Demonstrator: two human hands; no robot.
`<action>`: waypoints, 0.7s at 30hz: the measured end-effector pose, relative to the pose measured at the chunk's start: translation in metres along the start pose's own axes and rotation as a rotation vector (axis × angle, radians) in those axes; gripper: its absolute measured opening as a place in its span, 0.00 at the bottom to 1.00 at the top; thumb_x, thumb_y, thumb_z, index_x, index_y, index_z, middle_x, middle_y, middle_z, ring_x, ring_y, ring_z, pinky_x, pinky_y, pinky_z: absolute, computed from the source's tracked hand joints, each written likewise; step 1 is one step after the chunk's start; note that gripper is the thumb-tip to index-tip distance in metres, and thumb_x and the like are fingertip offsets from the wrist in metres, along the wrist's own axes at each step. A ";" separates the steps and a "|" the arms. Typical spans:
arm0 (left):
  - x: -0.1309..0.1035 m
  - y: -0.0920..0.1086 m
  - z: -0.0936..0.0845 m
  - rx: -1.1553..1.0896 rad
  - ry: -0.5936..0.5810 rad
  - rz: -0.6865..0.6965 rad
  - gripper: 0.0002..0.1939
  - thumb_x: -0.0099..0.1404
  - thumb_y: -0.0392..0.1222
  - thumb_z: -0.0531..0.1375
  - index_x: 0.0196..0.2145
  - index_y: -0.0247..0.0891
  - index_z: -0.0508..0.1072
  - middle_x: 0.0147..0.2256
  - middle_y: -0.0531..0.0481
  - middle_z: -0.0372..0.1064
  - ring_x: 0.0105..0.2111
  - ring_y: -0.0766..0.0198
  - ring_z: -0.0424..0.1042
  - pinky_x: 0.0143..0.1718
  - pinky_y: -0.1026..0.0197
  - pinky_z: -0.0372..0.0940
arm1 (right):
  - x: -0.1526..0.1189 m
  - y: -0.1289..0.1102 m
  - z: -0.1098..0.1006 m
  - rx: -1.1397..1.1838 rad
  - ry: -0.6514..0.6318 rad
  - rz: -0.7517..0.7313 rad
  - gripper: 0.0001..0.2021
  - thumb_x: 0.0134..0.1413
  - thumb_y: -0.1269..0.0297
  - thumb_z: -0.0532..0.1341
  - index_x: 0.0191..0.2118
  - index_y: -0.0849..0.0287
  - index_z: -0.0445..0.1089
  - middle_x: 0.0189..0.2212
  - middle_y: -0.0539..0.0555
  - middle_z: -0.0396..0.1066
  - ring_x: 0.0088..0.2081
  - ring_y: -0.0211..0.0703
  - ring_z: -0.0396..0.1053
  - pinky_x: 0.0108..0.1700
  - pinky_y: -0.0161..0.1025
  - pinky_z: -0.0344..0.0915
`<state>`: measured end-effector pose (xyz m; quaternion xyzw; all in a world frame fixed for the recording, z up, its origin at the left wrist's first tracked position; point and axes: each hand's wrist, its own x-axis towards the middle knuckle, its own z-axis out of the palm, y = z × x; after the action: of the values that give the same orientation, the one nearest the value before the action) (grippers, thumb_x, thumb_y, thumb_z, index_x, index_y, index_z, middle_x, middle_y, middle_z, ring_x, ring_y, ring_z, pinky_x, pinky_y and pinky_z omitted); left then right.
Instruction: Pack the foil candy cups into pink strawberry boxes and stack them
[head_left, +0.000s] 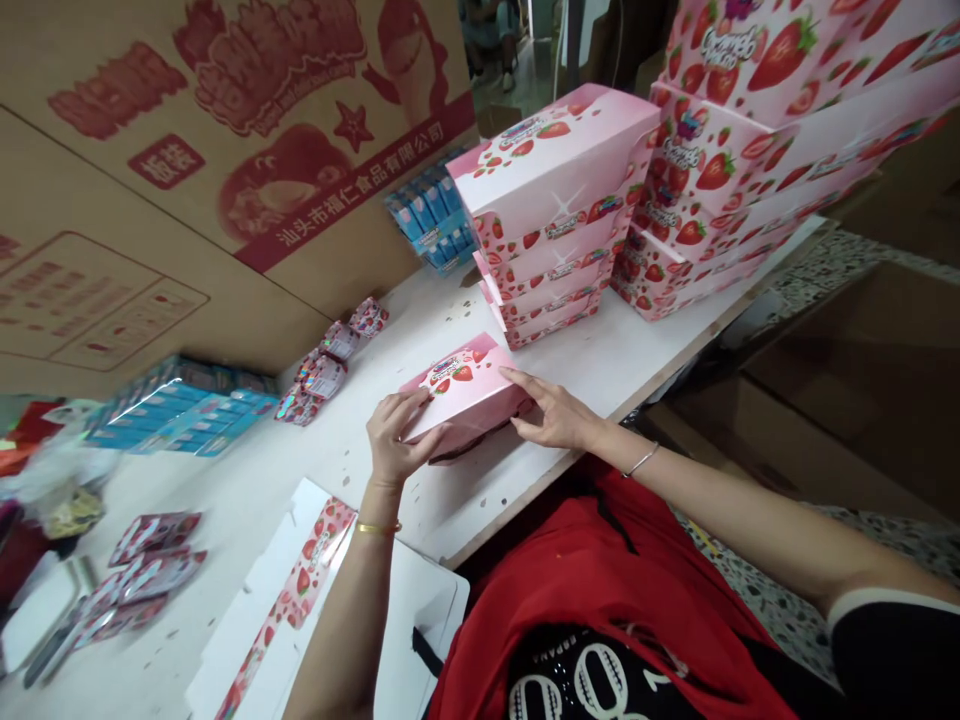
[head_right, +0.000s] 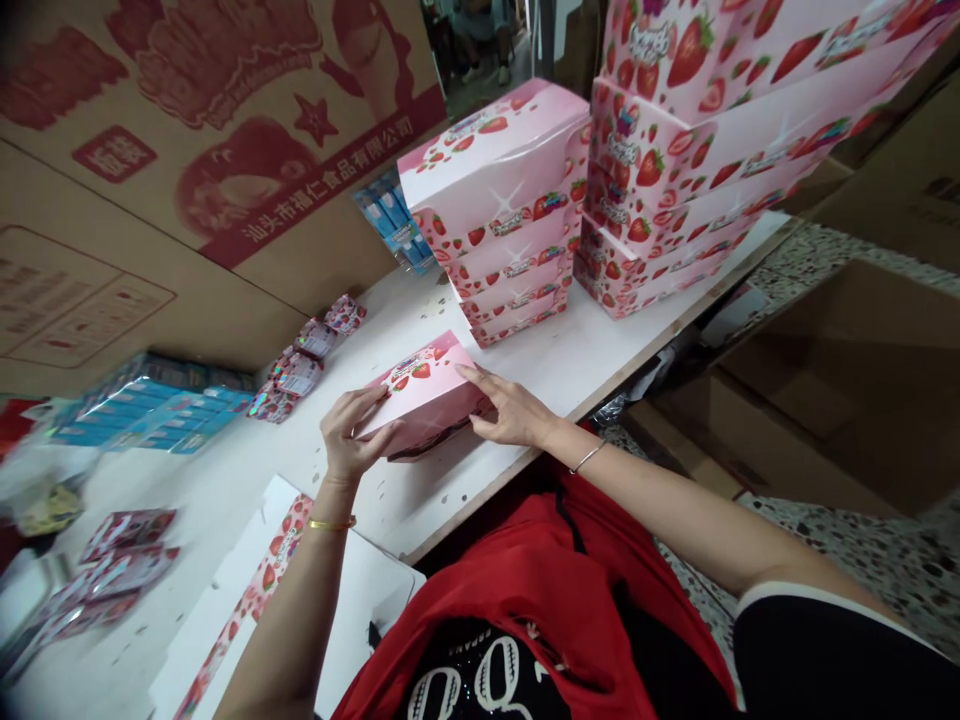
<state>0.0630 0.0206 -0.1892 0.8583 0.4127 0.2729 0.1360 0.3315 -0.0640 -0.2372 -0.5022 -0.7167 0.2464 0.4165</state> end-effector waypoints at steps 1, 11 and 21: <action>0.002 -0.001 0.000 -0.009 -0.006 0.018 0.26 0.58 0.60 0.62 0.47 0.38 0.76 0.45 0.41 0.76 0.45 0.53 0.75 0.50 0.51 0.67 | 0.000 0.000 0.001 0.002 0.004 -0.002 0.39 0.57 0.65 0.63 0.70 0.52 0.47 0.65 0.59 0.60 0.64 0.52 0.61 0.65 0.52 0.62; -0.031 -0.009 0.021 0.174 -0.173 0.130 0.28 0.63 0.57 0.61 0.56 0.41 0.72 0.58 0.39 0.69 0.62 0.50 0.63 0.62 0.47 0.58 | -0.010 0.010 0.020 -0.114 0.016 0.096 0.30 0.62 0.67 0.60 0.67 0.46 0.54 0.68 0.56 0.53 0.63 0.57 0.62 0.58 0.58 0.71; -0.052 0.003 0.038 -0.075 -0.013 -0.427 0.35 0.66 0.59 0.55 0.64 0.36 0.63 0.67 0.33 0.52 0.69 0.42 0.46 0.64 0.35 0.51 | -0.012 -0.008 0.028 0.027 0.098 0.155 0.34 0.54 0.53 0.67 0.63 0.51 0.56 0.64 0.63 0.59 0.63 0.58 0.62 0.61 0.58 0.65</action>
<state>0.0604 -0.0221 -0.2376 0.7476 0.5736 0.2477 0.2252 0.3059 -0.0762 -0.2503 -0.5618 -0.6513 0.2627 0.4373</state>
